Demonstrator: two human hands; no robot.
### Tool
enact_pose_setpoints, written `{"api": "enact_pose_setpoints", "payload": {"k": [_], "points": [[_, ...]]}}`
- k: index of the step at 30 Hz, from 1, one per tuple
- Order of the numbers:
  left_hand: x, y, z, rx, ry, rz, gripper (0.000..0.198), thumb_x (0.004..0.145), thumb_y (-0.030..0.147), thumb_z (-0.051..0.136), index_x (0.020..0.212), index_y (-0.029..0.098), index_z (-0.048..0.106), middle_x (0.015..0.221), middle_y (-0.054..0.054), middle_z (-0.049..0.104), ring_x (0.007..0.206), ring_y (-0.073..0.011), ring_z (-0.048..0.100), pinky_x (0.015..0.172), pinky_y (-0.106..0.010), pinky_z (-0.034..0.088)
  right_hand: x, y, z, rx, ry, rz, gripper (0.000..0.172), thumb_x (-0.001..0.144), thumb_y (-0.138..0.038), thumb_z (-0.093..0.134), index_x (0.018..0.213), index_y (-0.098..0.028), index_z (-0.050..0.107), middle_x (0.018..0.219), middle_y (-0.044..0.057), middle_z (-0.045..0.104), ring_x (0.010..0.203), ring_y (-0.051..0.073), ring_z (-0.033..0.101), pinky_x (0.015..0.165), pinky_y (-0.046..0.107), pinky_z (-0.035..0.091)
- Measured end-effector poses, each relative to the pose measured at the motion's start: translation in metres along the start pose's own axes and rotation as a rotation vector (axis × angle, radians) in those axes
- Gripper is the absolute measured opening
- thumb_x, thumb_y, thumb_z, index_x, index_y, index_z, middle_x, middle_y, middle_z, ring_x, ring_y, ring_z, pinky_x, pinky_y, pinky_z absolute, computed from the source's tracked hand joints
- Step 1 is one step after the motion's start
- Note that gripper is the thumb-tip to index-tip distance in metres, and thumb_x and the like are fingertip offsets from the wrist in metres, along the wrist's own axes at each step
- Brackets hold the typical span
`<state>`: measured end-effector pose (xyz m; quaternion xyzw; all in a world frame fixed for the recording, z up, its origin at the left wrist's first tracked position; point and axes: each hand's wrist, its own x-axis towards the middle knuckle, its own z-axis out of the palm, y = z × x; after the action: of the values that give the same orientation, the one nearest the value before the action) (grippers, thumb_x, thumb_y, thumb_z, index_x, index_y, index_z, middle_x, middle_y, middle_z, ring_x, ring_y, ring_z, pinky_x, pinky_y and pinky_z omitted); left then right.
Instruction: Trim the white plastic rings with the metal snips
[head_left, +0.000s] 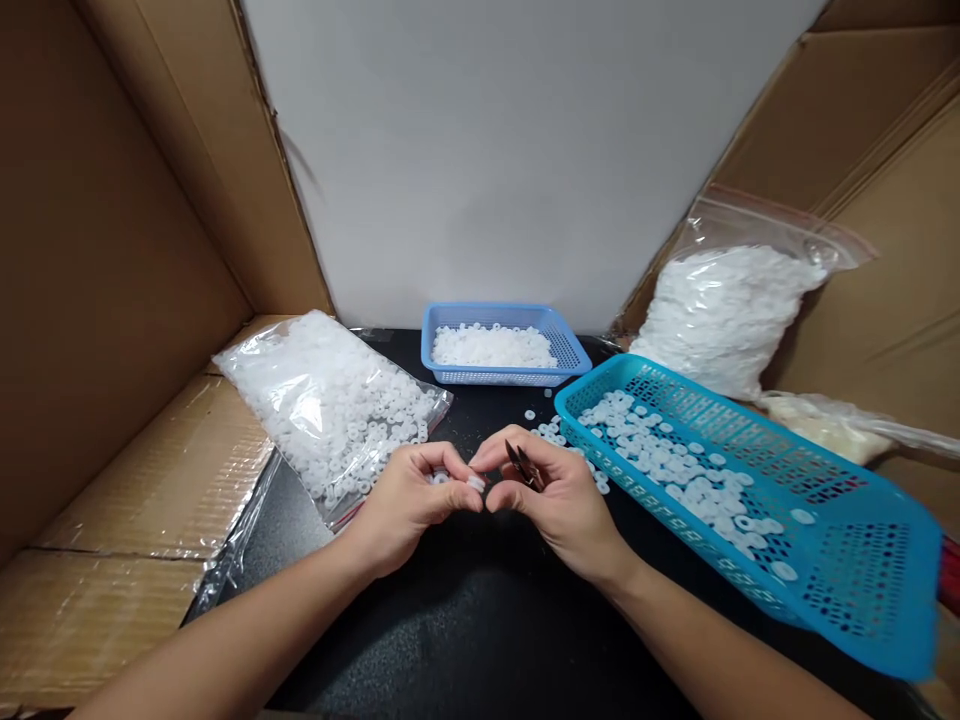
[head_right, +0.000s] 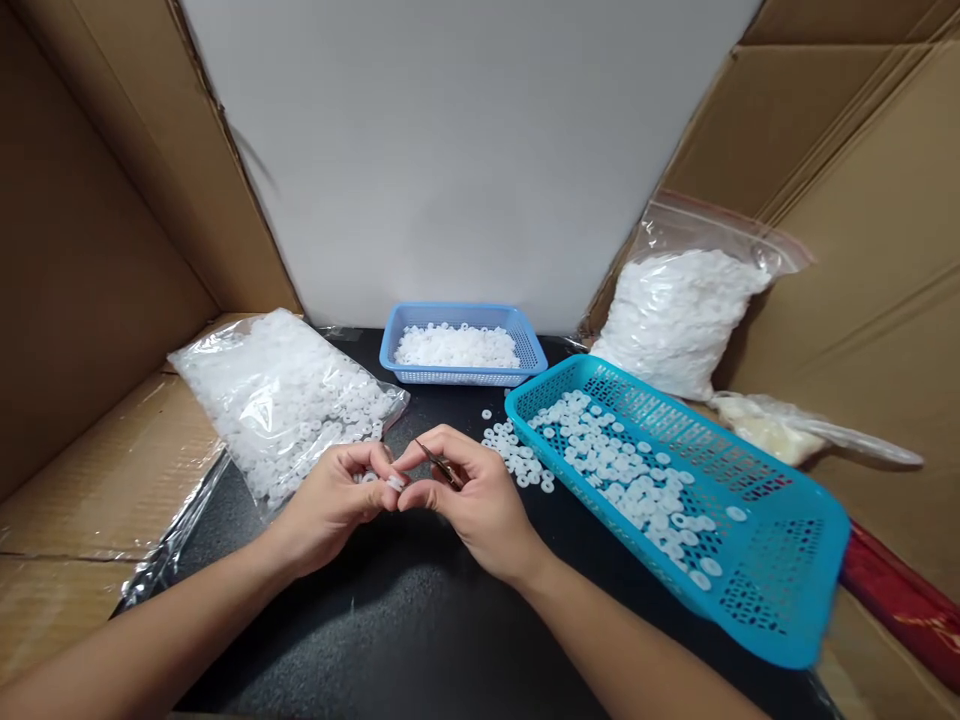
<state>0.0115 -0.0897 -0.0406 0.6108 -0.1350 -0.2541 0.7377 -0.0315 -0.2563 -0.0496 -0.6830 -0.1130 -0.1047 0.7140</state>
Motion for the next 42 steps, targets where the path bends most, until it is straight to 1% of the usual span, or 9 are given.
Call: {"api": "enact_pose_setpoints", "payload": {"k": [3, 8, 13, 19, 24, 29, 33, 38, 42], "points": [[-0.001, 0.002, 0.0, 0.211, 0.03, 0.164, 0.022, 0.062, 0.024, 0.09, 0.061, 0.014, 0.07, 0.06, -0.001, 0.062, 0.059, -0.0096, 0.05, 0.058, -0.021, 0.037, 0.0, -0.001, 0.0, 0.011, 0.009, 0.009, 0.037, 0.072, -0.051, 0.084, 0.077, -0.017, 0.072, 0.081, 0.004, 0.06, 0.073, 0.013, 0.056, 0.063, 0.023, 0.043], [-0.005, 0.002, -0.001, 0.432, 0.087, 0.382, 0.027, 0.071, 0.037, 0.087, 0.065, 0.014, 0.073, 0.062, -0.004, 0.064, 0.057, -0.0123, 0.053, 0.053, -0.024, 0.036, -0.001, -0.003, -0.001, 0.012, 0.016, 0.053, 0.037, 0.072, -0.047, 0.085, 0.07, -0.016, 0.066, 0.071, 0.0, 0.055, 0.062, 0.009, 0.048, 0.057, 0.022, 0.038], [-0.007, -0.002, -0.001, 0.526, 0.147, 0.524, 0.026, 0.074, 0.039, 0.086, 0.07, 0.016, 0.075, 0.065, -0.004, 0.067, 0.056, -0.0125, 0.055, 0.052, -0.024, 0.038, 0.0, -0.001, -0.001, 0.069, 0.02, 0.144, 0.042, 0.068, -0.05, 0.086, 0.071, -0.015, 0.064, 0.072, 0.002, 0.062, 0.067, 0.011, 0.054, 0.063, 0.024, 0.045], [-0.008, -0.001, 0.001, 0.523, 0.159, 0.571, 0.02, 0.075, 0.033, 0.085, 0.072, 0.017, 0.075, 0.065, -0.003, 0.068, 0.055, -0.0112, 0.055, 0.051, -0.023, 0.038, 0.0, 0.005, 0.001, 0.202, 0.034, 0.222, 0.044, 0.062, -0.048, 0.09, 0.076, -0.014, 0.065, 0.077, 0.003, 0.063, 0.07, 0.011, 0.055, 0.063, 0.022, 0.043], [-0.01, 0.003, 0.003, 0.573, 0.153, 0.639, 0.01, 0.078, 0.024, 0.083, 0.075, 0.017, 0.076, 0.064, -0.001, 0.068, 0.053, -0.0086, 0.052, 0.049, -0.02, 0.037, -0.001, 0.008, 0.001, 0.269, 0.038, 0.314, 0.053, 0.062, -0.055, 0.089, 0.082, -0.014, 0.062, 0.068, -0.001, 0.053, 0.053, 0.004, 0.036, 0.047, 0.019, 0.026], [-0.008, 0.001, 0.004, 0.564, 0.128, 0.575, 0.009, 0.08, 0.021, 0.081, 0.076, 0.016, 0.076, 0.063, -0.001, 0.066, 0.051, -0.0075, 0.049, 0.048, -0.019, 0.035, -0.001, 0.009, 0.002, 0.327, 0.047, 0.335, 0.057, 0.054, -0.048, 0.094, 0.083, -0.014, 0.059, 0.073, -0.001, 0.054, 0.058, 0.004, 0.041, 0.049, 0.017, 0.029], [-0.006, 0.001, 0.003, 0.521, 0.112, 0.51, 0.009, 0.079, 0.024, 0.082, 0.08, 0.016, 0.077, 0.066, -0.002, 0.067, 0.052, -0.0079, 0.047, 0.049, -0.02, 0.035, -0.001, 0.01, 0.002, 0.397, 0.039, 0.393, 0.06, 0.056, -0.05, 0.093, 0.085, -0.015, 0.053, 0.066, -0.005, 0.048, 0.05, 0.002, 0.034, 0.045, 0.017, 0.023], [-0.006, 0.004, 0.001, 0.527, 0.124, 0.517, 0.009, 0.08, 0.025, 0.08, 0.078, 0.017, 0.078, 0.062, -0.002, 0.064, 0.051, -0.0088, 0.045, 0.048, -0.021, 0.033, -0.002, 0.012, 0.002, 0.42, -0.004, 0.391, 0.061, 0.06, -0.051, 0.092, 0.089, -0.017, 0.051, 0.068, -0.006, 0.047, 0.047, 0.001, 0.027, 0.043, 0.018, 0.018], [-0.006, 0.002, 0.001, 0.572, 0.132, 0.545, 0.009, 0.081, 0.025, 0.079, 0.077, 0.017, 0.078, 0.059, -0.001, 0.058, 0.052, -0.0088, 0.044, 0.048, -0.022, 0.033, -0.002, 0.012, 0.002, 0.387, -0.059, 0.372, 0.061, 0.063, -0.056, 0.089, 0.091, -0.016, 0.053, 0.067, -0.006, 0.042, 0.05, 0.001, 0.027, 0.044, 0.017, 0.019]]}}
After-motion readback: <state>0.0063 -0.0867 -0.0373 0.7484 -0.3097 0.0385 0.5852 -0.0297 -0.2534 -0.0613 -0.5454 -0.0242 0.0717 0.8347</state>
